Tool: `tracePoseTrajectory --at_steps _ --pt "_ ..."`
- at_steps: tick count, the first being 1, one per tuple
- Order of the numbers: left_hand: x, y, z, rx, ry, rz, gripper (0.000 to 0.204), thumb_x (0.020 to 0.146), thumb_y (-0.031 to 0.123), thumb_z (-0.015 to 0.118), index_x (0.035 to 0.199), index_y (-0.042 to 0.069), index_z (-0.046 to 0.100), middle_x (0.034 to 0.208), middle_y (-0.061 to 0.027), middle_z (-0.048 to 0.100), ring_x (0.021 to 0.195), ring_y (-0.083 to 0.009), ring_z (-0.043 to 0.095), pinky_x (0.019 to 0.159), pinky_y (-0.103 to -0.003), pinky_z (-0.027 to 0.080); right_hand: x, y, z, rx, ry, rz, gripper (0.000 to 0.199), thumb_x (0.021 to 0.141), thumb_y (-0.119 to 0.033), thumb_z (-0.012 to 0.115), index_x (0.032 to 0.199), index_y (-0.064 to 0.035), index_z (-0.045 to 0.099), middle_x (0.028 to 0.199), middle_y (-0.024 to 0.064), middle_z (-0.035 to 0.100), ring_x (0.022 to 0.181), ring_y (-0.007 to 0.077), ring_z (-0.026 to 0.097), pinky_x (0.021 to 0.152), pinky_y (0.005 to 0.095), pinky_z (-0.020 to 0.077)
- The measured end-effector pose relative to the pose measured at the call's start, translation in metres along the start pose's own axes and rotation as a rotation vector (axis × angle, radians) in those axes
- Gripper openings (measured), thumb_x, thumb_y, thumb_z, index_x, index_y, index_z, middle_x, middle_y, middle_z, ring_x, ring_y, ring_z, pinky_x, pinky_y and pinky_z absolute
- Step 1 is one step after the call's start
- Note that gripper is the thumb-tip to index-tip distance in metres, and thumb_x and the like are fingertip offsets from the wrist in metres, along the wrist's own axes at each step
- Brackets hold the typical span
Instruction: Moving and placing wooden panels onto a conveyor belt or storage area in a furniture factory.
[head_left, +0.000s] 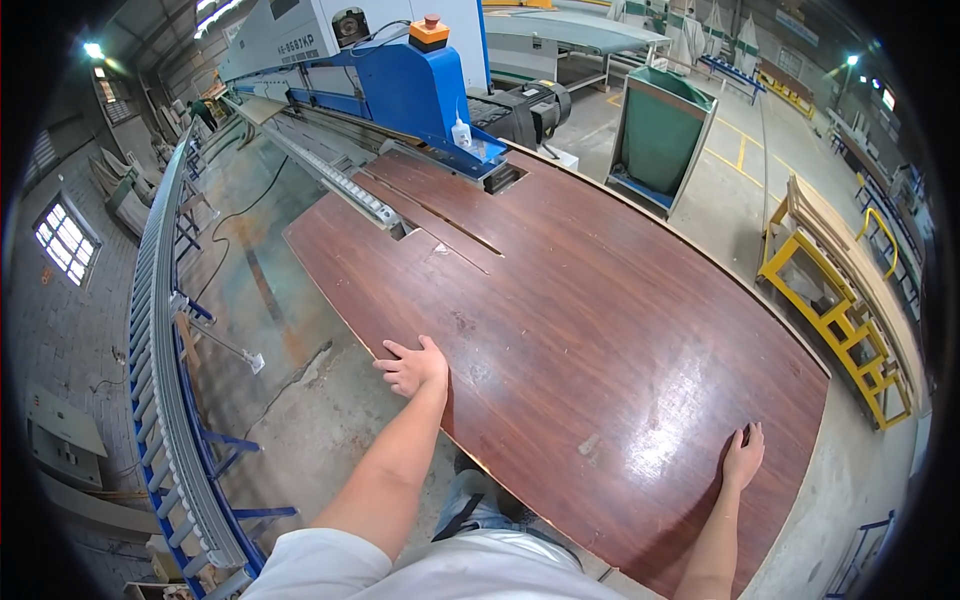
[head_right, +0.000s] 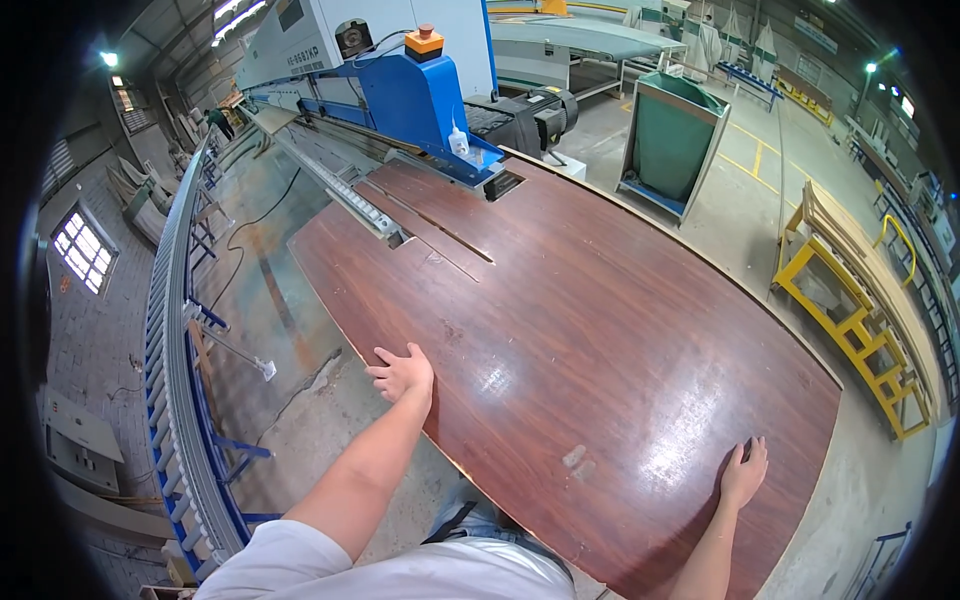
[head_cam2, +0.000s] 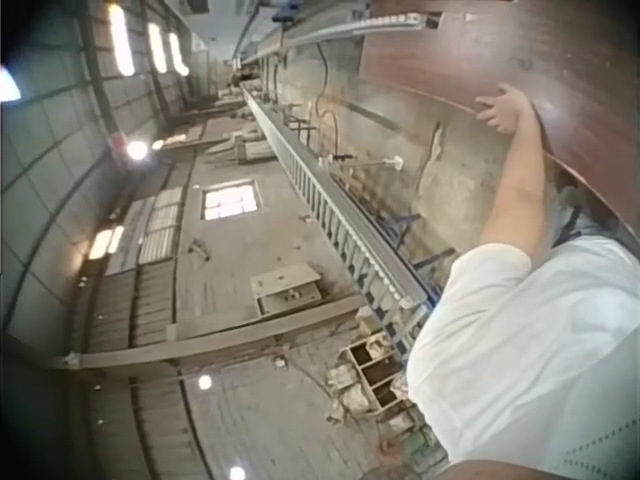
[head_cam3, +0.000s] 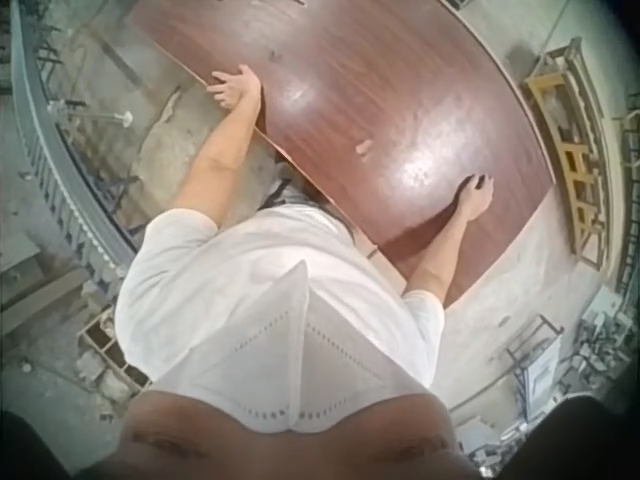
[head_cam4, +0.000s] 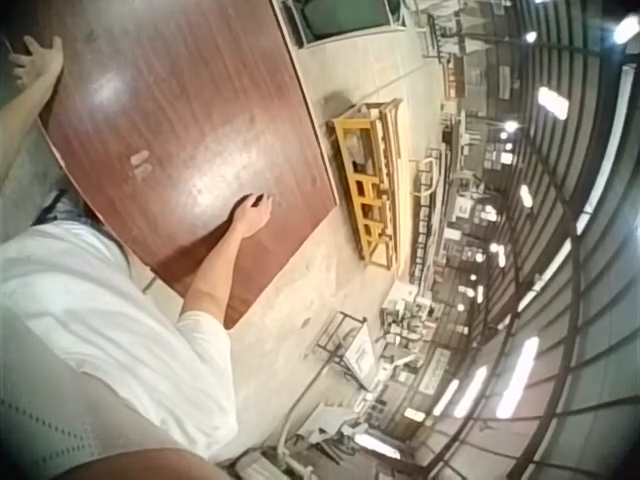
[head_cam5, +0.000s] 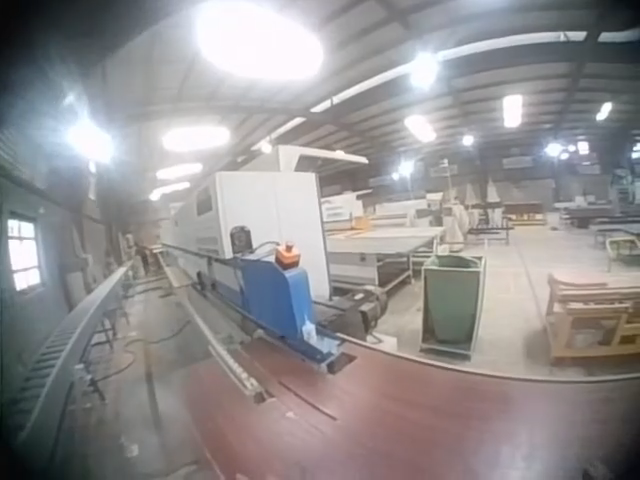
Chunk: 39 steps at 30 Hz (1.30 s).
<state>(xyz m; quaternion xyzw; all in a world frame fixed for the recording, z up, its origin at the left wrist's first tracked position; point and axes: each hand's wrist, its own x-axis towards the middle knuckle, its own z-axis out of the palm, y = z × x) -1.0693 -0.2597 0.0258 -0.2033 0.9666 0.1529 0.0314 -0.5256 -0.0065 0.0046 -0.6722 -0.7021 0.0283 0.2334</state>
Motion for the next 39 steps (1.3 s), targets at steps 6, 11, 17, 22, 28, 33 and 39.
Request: tracePoseTrajectory --at_steps 6,11,17,22,28,33,39 --pt "-0.005 0.004 0.002 -0.003 -0.006 0.017 0.077 0.093 0.059 0.047 0.156 0.019 0.028 0.158 -0.0259 0.02 0.133 -0.0401 0.042 0.105 -0.051 0.04 0.001 0.006 -0.002 -0.025 0.023 -0.012 0.04 0.094 -0.022 0.058 0.127 -0.0009 0.061 0.142 0.0152 0.054 0.128 0.0333 0.05 0.109 0.0408 0.0381" --pt "-0.003 -0.002 0.0 0.034 0.055 0.006 0.077 0.091 0.06 0.048 0.155 0.019 0.031 0.157 -0.0265 0.024 0.125 -0.0366 0.049 0.098 -0.045 0.044 -0.002 -0.005 -0.005 -0.01 0.002 0.004 0.04 0.093 -0.024 0.059 0.125 -0.001 0.062 0.142 0.0144 0.054 0.129 0.0321 0.05 0.112 0.041 0.0358" --pt "-0.003 -0.001 0.003 0.04 0.028 0.02 0.078 0.092 0.06 0.048 0.156 0.019 0.029 0.158 -0.0263 0.023 0.124 -0.0369 0.049 0.101 -0.045 0.042 -0.004 -0.001 -0.006 -0.006 0.016 0.006 0.039 0.093 -0.024 0.058 0.124 -0.001 0.062 0.142 0.0152 0.053 0.131 0.0314 0.049 0.115 0.0428 0.0317" --pt "-0.004 0.001 0.0 0.05 0.039 0.027 0.078 0.092 0.059 0.048 0.156 0.018 0.028 0.157 -0.0269 0.023 0.124 -0.0372 0.05 0.101 -0.046 0.042 -0.003 0.0 -0.004 -0.003 0.022 0.007 0.04 0.092 -0.024 0.059 0.124 -0.0012 0.062 0.142 0.0161 0.053 0.132 0.0324 0.048 0.116 0.0433 0.0307" --pt "0.001 -0.003 0.001 0.045 0.051 0.02 0.078 0.092 0.059 0.047 0.156 0.018 0.028 0.157 -0.0283 0.024 0.122 -0.038 0.051 0.1 -0.046 0.043 -0.004 -0.009 -0.007 -0.003 0.023 0.008 0.04 0.091 -0.024 0.06 0.124 -0.0002 0.062 0.141 0.0166 0.054 0.131 0.033 0.048 0.116 0.0437 0.0314" --pt "-0.003 -0.001 0.003 0.013 0.051 0.028 0.078 0.091 0.059 0.048 0.155 0.017 0.031 0.157 -0.0276 0.023 0.126 -0.039 0.048 0.101 -0.047 0.042 -0.003 0.0 -0.002 0.022 0.051 0.006 0.039 0.09 -0.022 0.06 0.122 0.0005 0.063 0.138 0.0167 0.056 0.127 0.0351 0.051 0.111 0.0423 0.0355" --pt "0.0 -0.002 0.007 0.004 0.058 0.013 0.078 0.091 0.059 0.049 0.155 0.019 0.031 0.158 -0.0262 0.022 0.129 -0.039 0.045 0.101 -0.049 0.042 -0.003 0.003 -0.001 -0.004 0.049 -0.012 0.038 0.092 -0.02 0.059 0.124 0.0007 0.061 0.139 0.0161 0.056 0.126 0.0352 0.051 0.108 0.0424 0.0388"
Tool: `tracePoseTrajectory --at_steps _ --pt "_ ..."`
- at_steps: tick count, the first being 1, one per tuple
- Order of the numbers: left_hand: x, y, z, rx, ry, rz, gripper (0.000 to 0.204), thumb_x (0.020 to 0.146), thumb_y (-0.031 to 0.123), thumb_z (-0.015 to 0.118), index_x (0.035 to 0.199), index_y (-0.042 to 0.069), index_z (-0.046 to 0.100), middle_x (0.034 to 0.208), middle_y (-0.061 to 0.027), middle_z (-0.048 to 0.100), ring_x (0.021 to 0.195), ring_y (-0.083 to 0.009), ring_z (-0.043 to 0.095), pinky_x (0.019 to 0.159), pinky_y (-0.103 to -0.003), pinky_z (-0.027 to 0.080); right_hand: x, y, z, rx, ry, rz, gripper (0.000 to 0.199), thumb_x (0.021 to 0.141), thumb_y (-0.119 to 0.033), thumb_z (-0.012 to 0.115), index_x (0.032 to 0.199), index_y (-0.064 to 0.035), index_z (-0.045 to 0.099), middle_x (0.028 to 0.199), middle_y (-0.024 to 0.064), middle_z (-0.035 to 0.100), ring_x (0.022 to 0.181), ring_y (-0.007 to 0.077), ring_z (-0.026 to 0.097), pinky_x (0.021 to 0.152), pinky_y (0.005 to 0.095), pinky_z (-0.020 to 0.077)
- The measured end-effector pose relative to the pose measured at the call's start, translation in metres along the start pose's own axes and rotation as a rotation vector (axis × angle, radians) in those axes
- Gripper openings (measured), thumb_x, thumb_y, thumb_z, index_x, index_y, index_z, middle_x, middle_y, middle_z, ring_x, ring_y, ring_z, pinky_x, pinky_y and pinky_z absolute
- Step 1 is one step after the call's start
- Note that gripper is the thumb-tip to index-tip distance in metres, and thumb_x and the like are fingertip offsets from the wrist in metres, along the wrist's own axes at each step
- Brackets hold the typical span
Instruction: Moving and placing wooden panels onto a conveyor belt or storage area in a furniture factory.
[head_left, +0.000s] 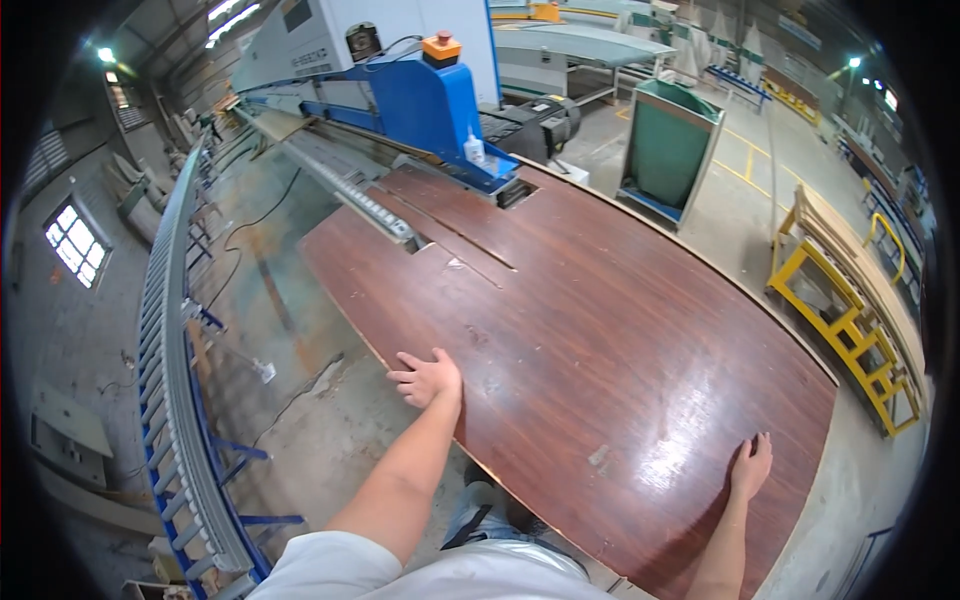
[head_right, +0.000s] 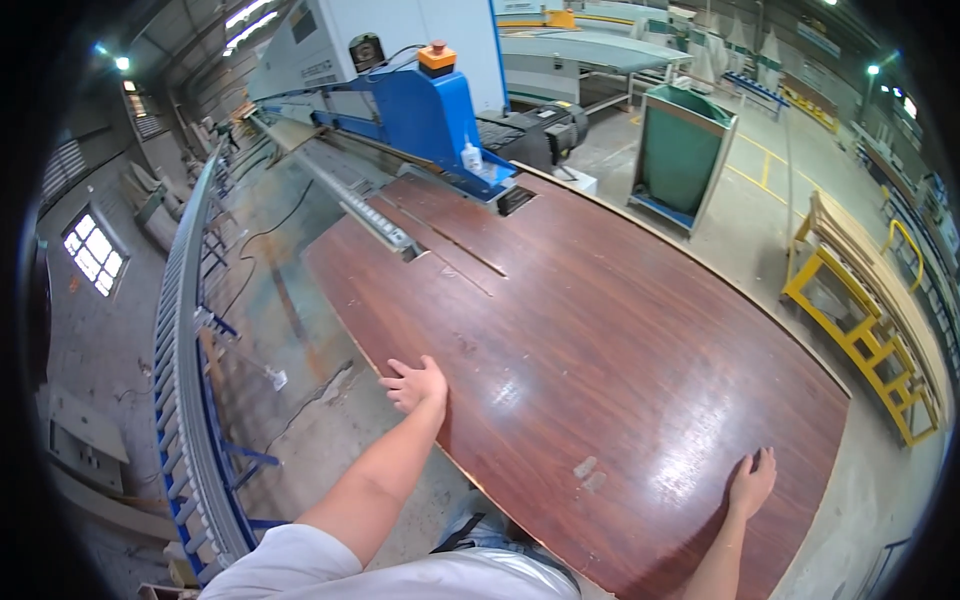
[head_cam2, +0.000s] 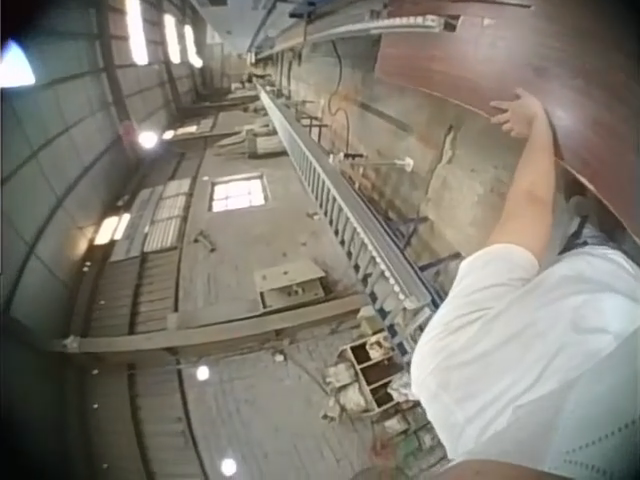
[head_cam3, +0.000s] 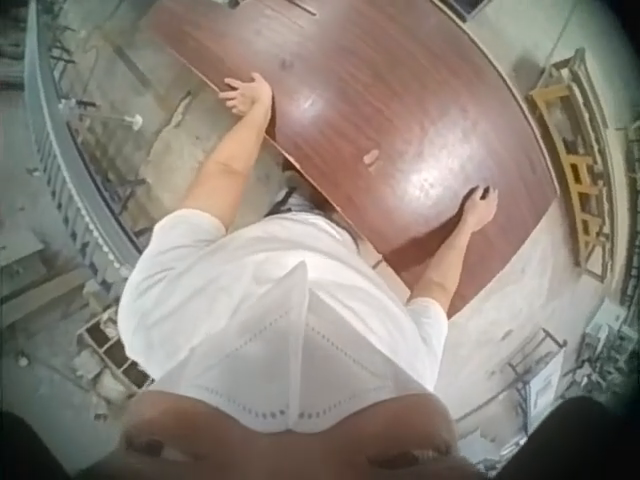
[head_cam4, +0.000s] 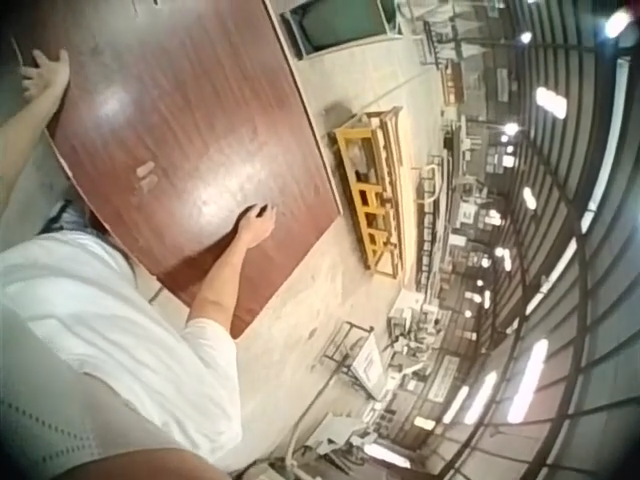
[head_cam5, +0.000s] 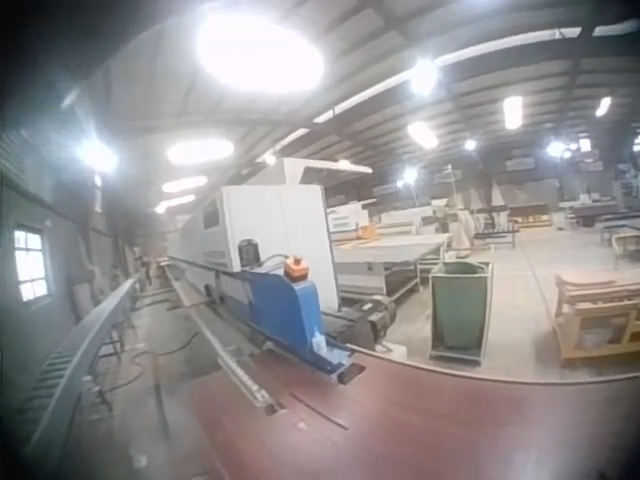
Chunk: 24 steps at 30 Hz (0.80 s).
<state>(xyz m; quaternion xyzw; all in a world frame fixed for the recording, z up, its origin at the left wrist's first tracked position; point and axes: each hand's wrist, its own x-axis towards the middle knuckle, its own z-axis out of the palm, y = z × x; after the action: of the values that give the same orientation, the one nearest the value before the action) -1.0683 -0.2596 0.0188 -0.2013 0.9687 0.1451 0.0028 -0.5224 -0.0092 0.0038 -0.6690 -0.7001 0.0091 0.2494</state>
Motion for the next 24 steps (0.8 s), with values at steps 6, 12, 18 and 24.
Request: tracePoseTrajectory --at_steps 6,12,18,24 --pt "-0.002 0.002 -0.002 0.017 -0.004 -0.008 0.078 0.09 0.06 0.049 0.155 0.021 0.031 0.158 -0.0251 0.022 0.126 -0.0382 0.048 0.101 -0.048 0.042 0.004 0.005 0.002 -0.039 -0.083 0.007 0.042 0.096 -0.023 0.056 0.13 0.0005 0.058 0.144 0.0159 0.052 0.133 0.0324 0.047 0.114 0.0421 0.0324" --pt "-0.001 0.001 -0.001 0.004 0.001 -0.003 0.078 0.09 0.06 0.049 0.155 0.02 0.031 0.157 -0.0261 0.022 0.125 -0.0373 0.049 0.1 -0.046 0.042 0.007 0.006 0.0 -0.04 -0.112 0.02 0.044 0.097 -0.024 0.053 0.133 0.0016 0.056 0.147 0.0163 0.048 0.136 0.032 0.044 0.115 0.0412 0.0305" --pt "0.002 -0.005 -0.002 -0.015 0.001 -0.004 0.078 0.09 0.058 0.049 0.155 0.018 0.032 0.158 -0.0267 0.022 0.121 -0.0354 0.048 0.098 -0.044 0.041 0.005 0.007 0.006 -0.039 -0.121 0.023 0.044 0.098 -0.025 0.053 0.134 0.0009 0.055 0.148 0.0158 0.048 0.136 0.0317 0.044 0.115 0.041 0.031" --pt "0.006 -0.007 -0.006 -0.02 -0.002 -0.005 0.078 0.09 0.058 0.048 0.154 0.017 0.033 0.158 -0.0267 0.022 0.124 -0.0364 0.047 0.1 -0.043 0.041 0.004 0.005 0.009 -0.053 -0.109 0.023 0.044 0.097 -0.024 0.054 0.133 0.0011 0.056 0.147 0.0157 0.049 0.135 0.0321 0.046 0.114 0.041 0.0328"
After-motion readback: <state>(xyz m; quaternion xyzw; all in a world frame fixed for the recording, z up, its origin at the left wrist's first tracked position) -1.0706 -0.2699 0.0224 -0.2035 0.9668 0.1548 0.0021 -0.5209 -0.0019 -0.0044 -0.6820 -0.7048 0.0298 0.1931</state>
